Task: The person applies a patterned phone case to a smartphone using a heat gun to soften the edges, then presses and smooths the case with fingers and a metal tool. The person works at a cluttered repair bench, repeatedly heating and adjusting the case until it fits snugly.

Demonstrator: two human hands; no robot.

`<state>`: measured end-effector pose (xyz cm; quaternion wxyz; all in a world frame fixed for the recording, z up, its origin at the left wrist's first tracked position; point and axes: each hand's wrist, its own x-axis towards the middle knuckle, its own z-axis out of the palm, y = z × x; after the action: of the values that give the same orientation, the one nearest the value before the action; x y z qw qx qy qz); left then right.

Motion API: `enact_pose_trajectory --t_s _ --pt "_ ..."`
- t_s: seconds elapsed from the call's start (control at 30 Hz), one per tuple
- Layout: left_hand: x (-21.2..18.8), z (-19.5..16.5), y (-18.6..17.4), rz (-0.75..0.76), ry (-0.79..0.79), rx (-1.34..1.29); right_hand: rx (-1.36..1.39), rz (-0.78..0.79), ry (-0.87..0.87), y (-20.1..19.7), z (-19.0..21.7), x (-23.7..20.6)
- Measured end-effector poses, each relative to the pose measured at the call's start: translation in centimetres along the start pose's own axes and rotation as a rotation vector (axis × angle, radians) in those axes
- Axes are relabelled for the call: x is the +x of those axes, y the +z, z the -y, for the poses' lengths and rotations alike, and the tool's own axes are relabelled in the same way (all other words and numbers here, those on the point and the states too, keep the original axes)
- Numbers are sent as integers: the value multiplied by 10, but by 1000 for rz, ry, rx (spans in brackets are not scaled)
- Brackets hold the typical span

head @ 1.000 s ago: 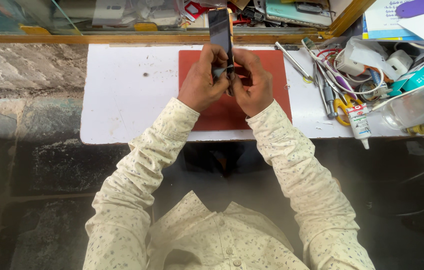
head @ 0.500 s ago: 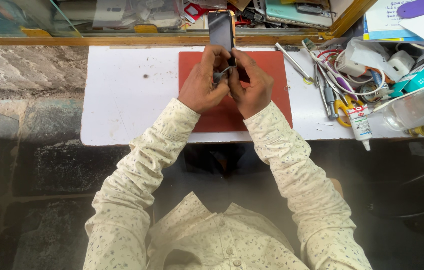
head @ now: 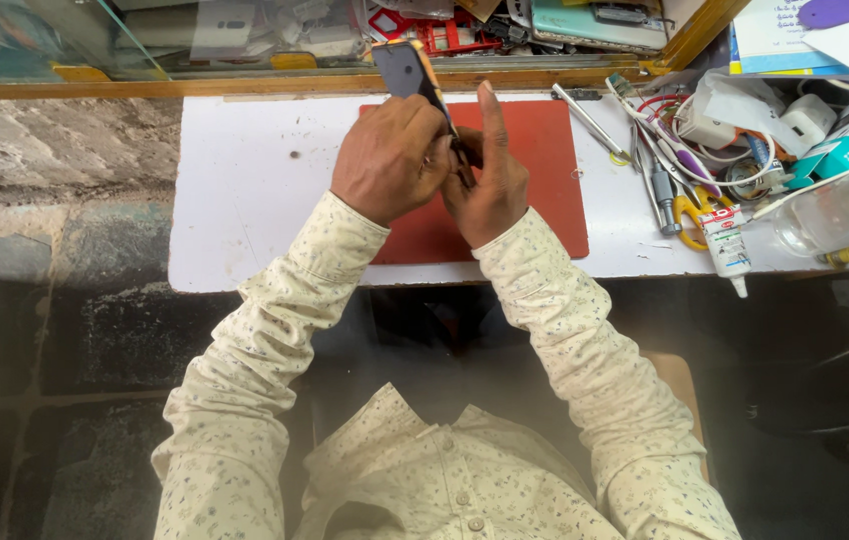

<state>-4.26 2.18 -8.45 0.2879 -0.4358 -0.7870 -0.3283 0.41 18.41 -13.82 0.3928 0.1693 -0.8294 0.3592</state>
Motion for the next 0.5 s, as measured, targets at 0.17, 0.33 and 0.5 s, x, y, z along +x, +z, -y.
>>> enact_pose_trajectory --t_s 0.17,0.33,0.5 --pt "2 2 -5 16 -3 51 13 -23 33 4 7 -2" --pt "2 4 -13 4 -1 64 29 -33 34 6 13 -2" --pt "2 5 -19 4 -9 67 13 -33 24 6 15 -2"
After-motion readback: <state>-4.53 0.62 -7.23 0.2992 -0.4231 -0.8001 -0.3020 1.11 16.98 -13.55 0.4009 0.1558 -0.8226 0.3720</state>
